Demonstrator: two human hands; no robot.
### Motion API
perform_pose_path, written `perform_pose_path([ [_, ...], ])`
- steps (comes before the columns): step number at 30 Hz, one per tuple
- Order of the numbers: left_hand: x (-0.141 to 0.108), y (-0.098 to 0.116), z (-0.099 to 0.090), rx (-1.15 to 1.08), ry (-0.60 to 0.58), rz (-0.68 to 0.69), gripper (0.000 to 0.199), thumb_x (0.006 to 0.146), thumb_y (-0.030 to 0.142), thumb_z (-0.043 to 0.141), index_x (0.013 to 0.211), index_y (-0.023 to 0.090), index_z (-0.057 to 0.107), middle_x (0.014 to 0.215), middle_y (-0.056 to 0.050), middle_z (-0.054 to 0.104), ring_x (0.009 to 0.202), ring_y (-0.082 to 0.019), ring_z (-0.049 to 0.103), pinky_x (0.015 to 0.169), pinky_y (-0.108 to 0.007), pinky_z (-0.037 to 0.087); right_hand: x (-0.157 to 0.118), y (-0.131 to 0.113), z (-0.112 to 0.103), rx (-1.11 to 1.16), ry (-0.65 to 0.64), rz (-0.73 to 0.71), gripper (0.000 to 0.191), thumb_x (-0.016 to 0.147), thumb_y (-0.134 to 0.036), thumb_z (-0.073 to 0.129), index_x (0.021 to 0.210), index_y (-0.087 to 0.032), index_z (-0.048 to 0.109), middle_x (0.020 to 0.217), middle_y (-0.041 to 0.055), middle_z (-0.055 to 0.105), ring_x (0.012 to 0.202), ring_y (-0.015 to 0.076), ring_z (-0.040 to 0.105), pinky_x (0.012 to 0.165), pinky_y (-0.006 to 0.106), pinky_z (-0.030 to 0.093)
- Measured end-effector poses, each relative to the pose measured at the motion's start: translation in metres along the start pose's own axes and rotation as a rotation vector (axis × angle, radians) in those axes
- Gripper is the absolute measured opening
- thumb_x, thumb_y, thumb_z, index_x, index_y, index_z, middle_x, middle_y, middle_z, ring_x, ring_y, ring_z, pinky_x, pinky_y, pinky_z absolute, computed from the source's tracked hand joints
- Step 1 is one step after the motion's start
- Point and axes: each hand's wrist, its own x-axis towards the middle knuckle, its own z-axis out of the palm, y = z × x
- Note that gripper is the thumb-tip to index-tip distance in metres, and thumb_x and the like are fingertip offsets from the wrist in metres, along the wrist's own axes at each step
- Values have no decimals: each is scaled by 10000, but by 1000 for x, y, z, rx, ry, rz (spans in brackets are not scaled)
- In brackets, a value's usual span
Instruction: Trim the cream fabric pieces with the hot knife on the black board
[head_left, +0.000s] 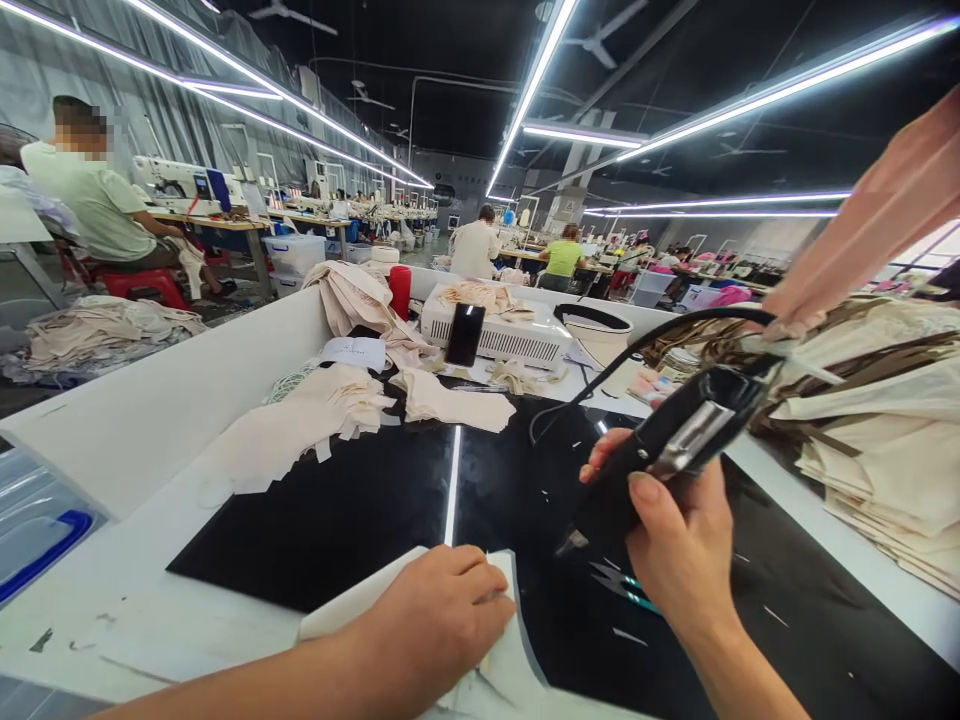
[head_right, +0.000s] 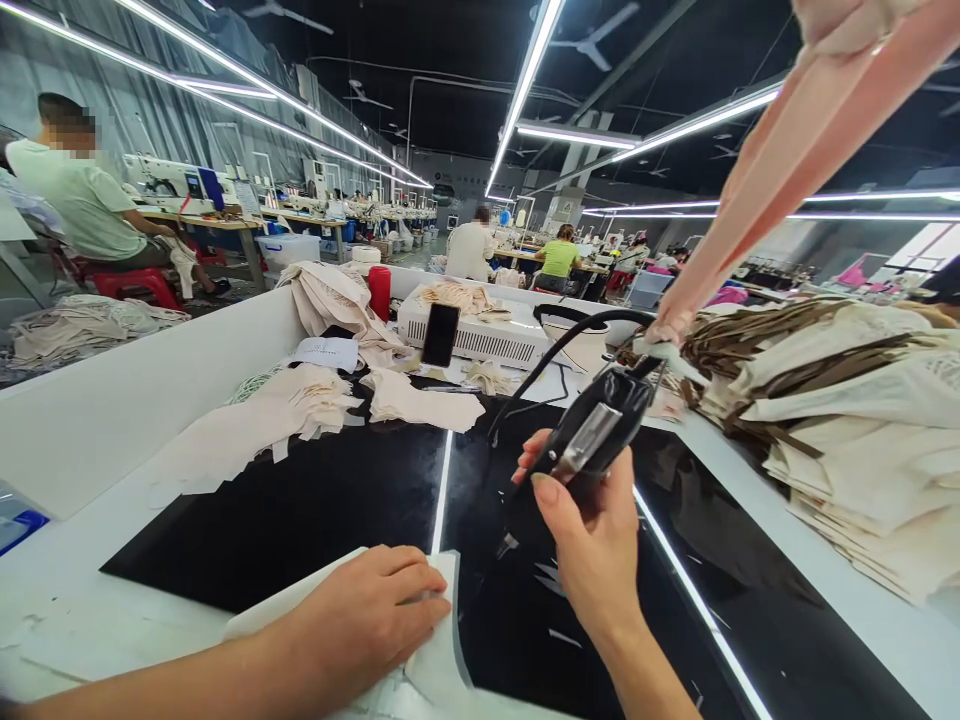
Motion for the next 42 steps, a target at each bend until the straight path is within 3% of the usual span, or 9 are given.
perform_pose_path([
  [5, 10, -4, 5, -11, 26, 50, 163, 1003, 120, 625, 857, 173, 578, 818, -7, 604, 818, -163, 597, 751, -292, 485, -6, 9, 25, 130, -46, -18, 522, 887, -348, 788, 1349, -342, 544, 863, -24, 659, 655, 153, 628, 578, 326, 562],
  [11, 13, -2, 21, 17, 100, 49, 258, 957, 212, 732, 775, 179, 552, 737, 18, 544, 716, -158, 535, 643, -293, 440, -5, 17, 40, 237, 0, 0, 472, 874, -349, 797, 1293, -320, 582, 815, -39, 646, 620, 135, 600, 534, 296, 547],
  [14, 7, 0, 34, 15, 197, 59, 254, 965, 165, 689, 761, 176, 538, 724, 22, 521, 706, -155, 526, 642, -295, 435, -4, 21, 41, 271, 6, 4, 440, 865, -353, 797, 1252, -307, 593, 799, -40, 639, 615, 136, 590, 511, 286, 537],
  [18, 3, -1, 43, 7, 242, 77, 266, 1011, 153, 615, 760, 175, 529, 735, 18, 516, 712, -150, 528, 655, -299, 436, -5, 23, 42, 299, -12, 19, 435, 858, -370, 798, 1235, -308, 591, 785, -42, 636, 606, 139, 582, 500, 287, 534],
  [36, 6, -1, 26, 24, 207, 99, 278, 987, 102, 625, 744, 179, 516, 750, 13, 548, 713, -141, 538, 666, -265, 474, -11, 15, 46, 419, -42, 104, 456, 827, -434, 817, 1210, -309, 603, 753, -45, 625, 587, 131, 547, 479, 261, 512],
  [42, 4, -2, 22, -29, 158, 36, 224, 1005, 158, 641, 803, 178, 546, 800, 5, 581, 753, -147, 567, 669, -264, 505, -16, 19, 47, 378, -44, 83, 456, 840, -466, 800, 1212, -309, 589, 772, -43, 614, 588, 135, 548, 480, 272, 509],
])
